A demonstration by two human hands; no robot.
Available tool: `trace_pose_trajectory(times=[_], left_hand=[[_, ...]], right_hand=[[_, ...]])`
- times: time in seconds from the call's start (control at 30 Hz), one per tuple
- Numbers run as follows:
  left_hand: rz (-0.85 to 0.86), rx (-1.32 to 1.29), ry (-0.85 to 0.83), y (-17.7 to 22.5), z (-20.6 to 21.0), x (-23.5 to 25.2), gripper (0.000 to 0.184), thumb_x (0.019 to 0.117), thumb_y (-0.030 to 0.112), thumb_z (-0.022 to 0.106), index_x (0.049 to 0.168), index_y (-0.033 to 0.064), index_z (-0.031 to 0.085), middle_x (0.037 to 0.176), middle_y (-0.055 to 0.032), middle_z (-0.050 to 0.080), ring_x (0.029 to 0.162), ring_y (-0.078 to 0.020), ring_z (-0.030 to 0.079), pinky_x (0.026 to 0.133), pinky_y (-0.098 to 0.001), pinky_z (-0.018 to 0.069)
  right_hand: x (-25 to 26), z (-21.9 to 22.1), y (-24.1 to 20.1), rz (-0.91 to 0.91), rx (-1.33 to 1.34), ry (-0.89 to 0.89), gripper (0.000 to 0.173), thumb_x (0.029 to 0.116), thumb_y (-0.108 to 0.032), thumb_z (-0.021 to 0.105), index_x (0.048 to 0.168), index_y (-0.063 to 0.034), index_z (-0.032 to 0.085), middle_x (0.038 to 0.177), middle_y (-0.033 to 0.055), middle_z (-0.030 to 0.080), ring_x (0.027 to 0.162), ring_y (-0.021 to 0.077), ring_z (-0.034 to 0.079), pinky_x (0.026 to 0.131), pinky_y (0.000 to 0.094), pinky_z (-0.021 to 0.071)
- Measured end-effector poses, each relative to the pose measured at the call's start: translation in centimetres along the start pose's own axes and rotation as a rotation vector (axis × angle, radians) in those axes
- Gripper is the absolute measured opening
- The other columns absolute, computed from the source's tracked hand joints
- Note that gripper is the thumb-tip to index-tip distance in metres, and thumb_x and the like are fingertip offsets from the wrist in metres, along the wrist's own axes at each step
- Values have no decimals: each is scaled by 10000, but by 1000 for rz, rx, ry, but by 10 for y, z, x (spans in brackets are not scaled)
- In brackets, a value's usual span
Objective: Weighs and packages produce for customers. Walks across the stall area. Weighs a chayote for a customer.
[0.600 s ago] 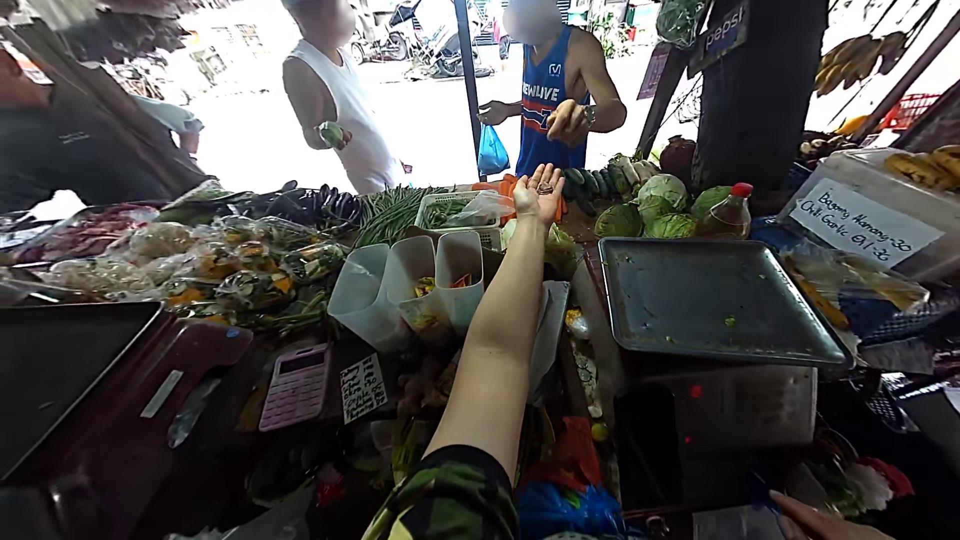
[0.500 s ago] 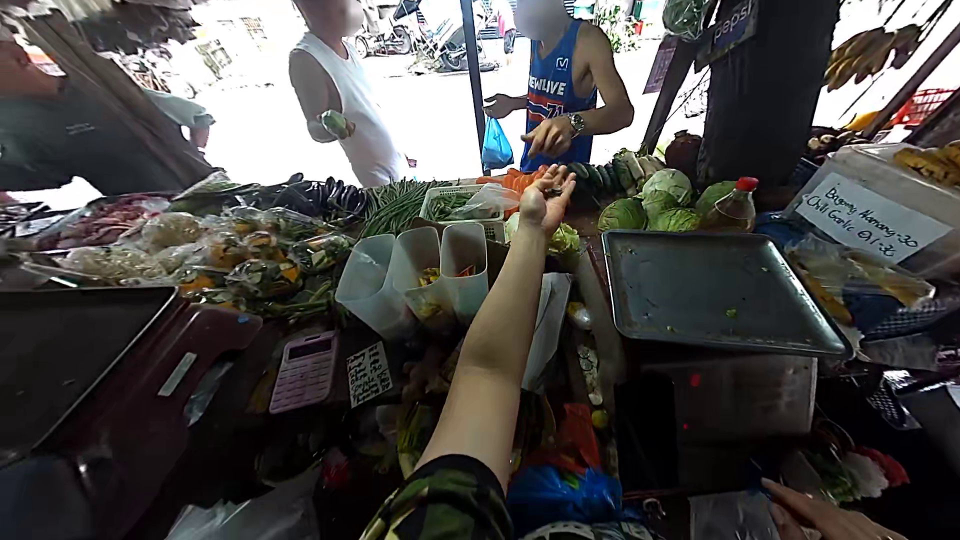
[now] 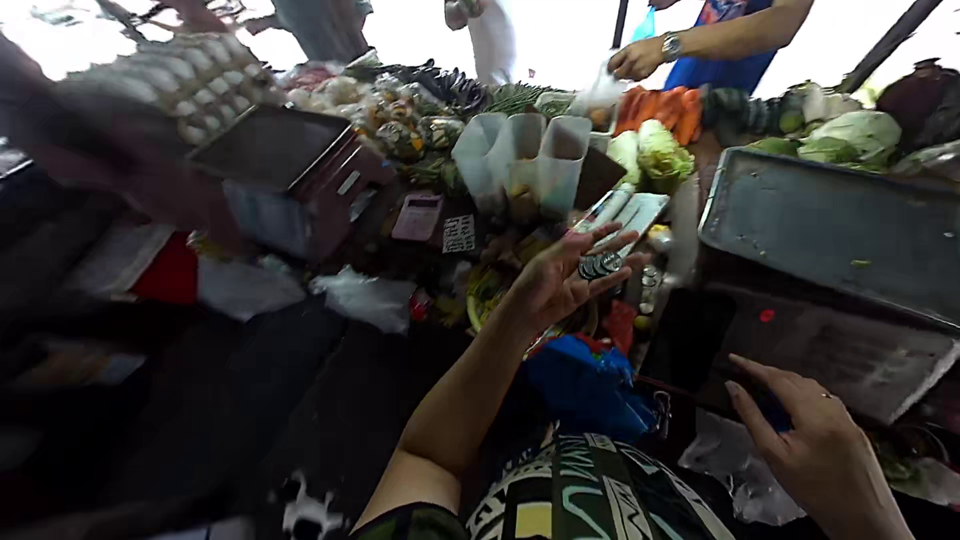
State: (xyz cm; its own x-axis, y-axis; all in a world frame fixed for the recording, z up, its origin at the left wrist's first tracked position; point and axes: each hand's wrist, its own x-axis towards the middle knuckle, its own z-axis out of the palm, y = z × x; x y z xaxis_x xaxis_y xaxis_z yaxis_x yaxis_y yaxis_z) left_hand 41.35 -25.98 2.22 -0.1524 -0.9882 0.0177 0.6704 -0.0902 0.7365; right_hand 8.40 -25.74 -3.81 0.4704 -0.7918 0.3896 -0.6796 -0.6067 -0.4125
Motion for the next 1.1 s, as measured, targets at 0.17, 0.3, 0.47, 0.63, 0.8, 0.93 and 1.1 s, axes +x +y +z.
trace_pose_trajectory(times=[0.17, 0.3, 0.47, 0.63, 0.8, 0.93, 1.1], left_hand=[[-81, 564, 297, -68, -24, -110, 352, 1007, 46, 392, 1288, 30, 604, 1092, -12, 643, 855, -45, 590, 757, -212, 495], [-599, 1098, 475, -125, -39, -219, 322, 1047, 91, 440, 1264, 4, 661, 1292, -247, 617, 1221, -361, 596, 1044, -541, 467], [-211, 477, 1023, -152, -32, -348, 312, 1013, 52, 602, 1314, -28, 599, 1139, -120, 706, 966, -172, 725, 894, -342, 609], [490, -96, 1166, -133, 3, -451, 464, 1134, 180, 209, 1425, -54, 484, 1290, -159, 675, 1147, -244, 685, 1004, -397, 554], [728, -233, 1167, -126, 23, -570, 530, 1106, 192, 111, 1468, -48, 416, 1368, -202, 619, 1216, -274, 648, 1035, -400, 528], [738, -104, 1283, -126, 35, -678, 392, 1073, -9, 325, 1443, -52, 450, 1369, -174, 627, 1219, -250, 653, 1047, -388, 533], [790, -52, 1533, -136, 42, -789, 257, 1075, 16, 425, 1297, -50, 535, 1214, -155, 700, 1089, -242, 712, 961, -380, 592]], right_hand=[[-6, 41, -11, -262, 153, -202, 412, 1018, -361, 526, 1186, -56, 746, 1004, 117, 761, 910, 312, 726, 807, 549, 570], [-27, 76, -56, -408, 233, -480, 312, 976, -266, 615, 1184, -77, 749, 1018, 121, 759, 938, 337, 731, 843, 589, 574], [-52, 114, -136, -721, 293, -666, 318, 970, -315, 591, 1166, -125, 755, 979, 50, 757, 913, 259, 726, 820, 493, 580], [-75, 140, -229, -938, 308, -823, 368, 998, -343, 562, 1217, -101, 732, 1026, 110, 754, 966, 332, 721, 865, 568, 561], [-130, 171, -342, -1084, 251, -941, 390, 1001, -329, 588, 1267, -68, 703, 1110, 169, 737, 1044, 401, 699, 926, 629, 525], [-202, 194, -441, -1159, 157, -1105, 414, 983, -260, 651, 1337, -45, 652, 1176, 213, 710, 1122, 434, 666, 993, 639, 487], [-285, 207, -551, -1280, 76, -1372, 467, 986, -256, 659, 1403, -55, 602, 1260, 229, 672, 1195, 435, 626, 1043, 624, 455]])
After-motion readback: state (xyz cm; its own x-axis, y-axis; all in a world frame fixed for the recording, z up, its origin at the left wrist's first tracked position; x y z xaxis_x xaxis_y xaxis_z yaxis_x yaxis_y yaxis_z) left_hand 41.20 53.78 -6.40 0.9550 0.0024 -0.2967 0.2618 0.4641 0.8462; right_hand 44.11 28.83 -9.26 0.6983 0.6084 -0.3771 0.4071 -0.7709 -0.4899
